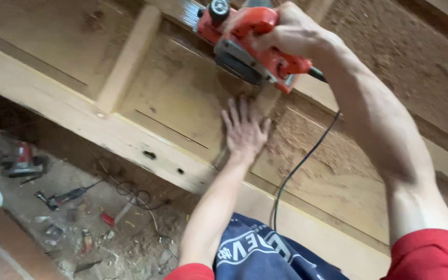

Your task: The person uses a red electric sander to smooth the surface of a large wooden door frame. They move the sander across the panels and edges, generating sawdust, and occasionally reposition the cord to avoid obstruction.

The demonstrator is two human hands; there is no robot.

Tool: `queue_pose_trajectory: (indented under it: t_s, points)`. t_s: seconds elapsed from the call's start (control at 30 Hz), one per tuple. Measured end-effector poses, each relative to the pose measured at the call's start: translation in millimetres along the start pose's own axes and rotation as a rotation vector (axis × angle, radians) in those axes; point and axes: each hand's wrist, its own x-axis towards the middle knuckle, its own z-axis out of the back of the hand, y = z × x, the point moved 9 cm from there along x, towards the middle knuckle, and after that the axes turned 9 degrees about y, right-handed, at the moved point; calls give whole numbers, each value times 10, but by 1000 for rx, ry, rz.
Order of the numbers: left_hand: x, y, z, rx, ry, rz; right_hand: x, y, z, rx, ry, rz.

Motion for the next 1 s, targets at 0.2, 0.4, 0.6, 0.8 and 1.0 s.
queue_pose_trajectory:
  t_s: [0.2, 0.4, 0.6, 0.8, 1.0]
  points:
    - [-6, -65, 132, 62, -85, 4, -1829, -792, 341, -297, -47, -181]
    - [-10, -62, 62, 59, -95, -11, -3285, -1985, 472, -125, -92, -420]
    - [13, -47, 25, 94, -73, 0, -3761, -2653, 616, -144, -113, -481]
    - [-7, -51, 45, 56, -53, 11, -3594, -2653, 643, -131, -89, -434]
    - [8, -36, -10, 57, 15, 28, -3441, -2493, 602, -65, -73, -463]
